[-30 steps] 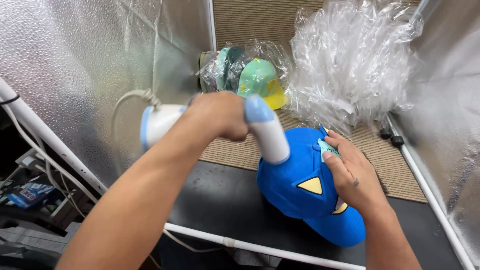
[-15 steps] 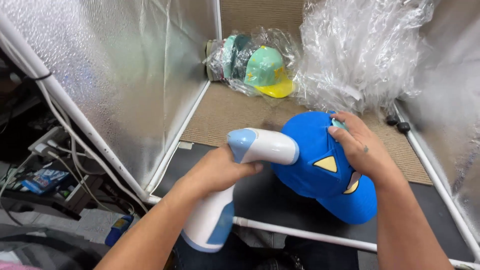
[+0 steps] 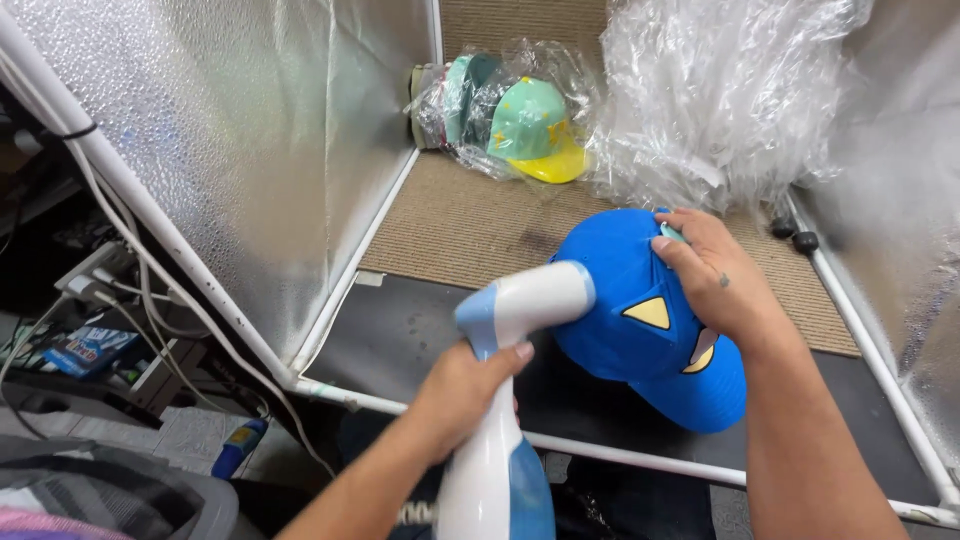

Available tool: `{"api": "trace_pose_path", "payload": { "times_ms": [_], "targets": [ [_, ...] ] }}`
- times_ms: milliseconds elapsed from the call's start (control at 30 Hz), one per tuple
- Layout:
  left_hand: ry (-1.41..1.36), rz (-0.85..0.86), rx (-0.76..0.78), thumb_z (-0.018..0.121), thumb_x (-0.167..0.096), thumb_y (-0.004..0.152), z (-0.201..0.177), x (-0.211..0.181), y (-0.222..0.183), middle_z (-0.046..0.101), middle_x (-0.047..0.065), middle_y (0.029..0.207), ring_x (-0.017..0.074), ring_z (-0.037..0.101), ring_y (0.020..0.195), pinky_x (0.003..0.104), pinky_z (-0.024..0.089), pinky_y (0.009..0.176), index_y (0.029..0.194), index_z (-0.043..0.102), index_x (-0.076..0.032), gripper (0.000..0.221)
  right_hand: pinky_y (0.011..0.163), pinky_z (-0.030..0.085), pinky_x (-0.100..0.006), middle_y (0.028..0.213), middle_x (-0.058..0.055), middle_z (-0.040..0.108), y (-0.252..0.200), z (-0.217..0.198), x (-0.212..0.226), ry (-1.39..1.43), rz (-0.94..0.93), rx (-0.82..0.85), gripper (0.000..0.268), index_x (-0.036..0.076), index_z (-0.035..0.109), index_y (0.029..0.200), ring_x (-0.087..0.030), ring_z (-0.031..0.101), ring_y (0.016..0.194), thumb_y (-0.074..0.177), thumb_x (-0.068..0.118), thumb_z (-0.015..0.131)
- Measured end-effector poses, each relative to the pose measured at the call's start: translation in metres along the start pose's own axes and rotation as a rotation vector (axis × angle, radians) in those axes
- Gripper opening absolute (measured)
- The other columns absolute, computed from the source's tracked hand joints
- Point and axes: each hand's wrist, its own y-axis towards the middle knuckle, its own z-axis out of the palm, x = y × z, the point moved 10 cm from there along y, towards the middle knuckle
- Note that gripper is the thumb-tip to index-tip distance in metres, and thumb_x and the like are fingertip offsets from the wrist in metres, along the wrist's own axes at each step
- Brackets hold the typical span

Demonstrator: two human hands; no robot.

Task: Brushing and steaming a blue character baseball cap to prepare it for shipping.

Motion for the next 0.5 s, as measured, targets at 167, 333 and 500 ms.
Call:
{"api": "trace_pose_path", "payload": {
  "times_ms": [167,333,500],
  "targets": [
    [0.123,0.125,-0.047,0.066,-0.051,0.08,0.015,0.002,-0.023,0.077,0.0,0.121,0.0163,0.07,0.117,0.032,0.05,0.1,0.131,0.068,-0.022,0.059,0.124,0.019,-0.047,0.162,-0.012,0.038,0.008,0.003,-0.01,-0.026,-0.03,0.004,0.07,0.013,0.048,0.152,-0.027,0.03,0.153,0.094,0.051,0.038],
    [-0.043,0.179,-0.079,0.063,-0.049,0.08,0.02,-0.001,-0.018,0.077,0.001,0.122,0.0182,0.069,0.119,0.033,0.049,0.103,0.134,0.067,-0.02,0.062,0.124,0.02,-0.049,0.161,-0.015,0.038,0.01,0.001,-0.005,-0.023,-0.06,-0.012,0.071,0.01,0.048,0.151,-0.029,0.03,0.152,0.095,0.051,0.037],
    [-0.076,0.042,-0.058,0.067,-0.052,0.081,0.041,0.032,-0.037,0.077,0.003,0.126,0.019,0.071,0.121,0.033,0.051,0.105,0.137,0.064,-0.019,0.064,0.123,0.02,-0.046,0.161,-0.013,0.039,0.006,0.004,-0.008,-0.05,-0.038,-0.001,0.072,0.011,0.048,0.151,-0.026,0.03,0.152,0.094,0.052,0.035]
  ]
}}
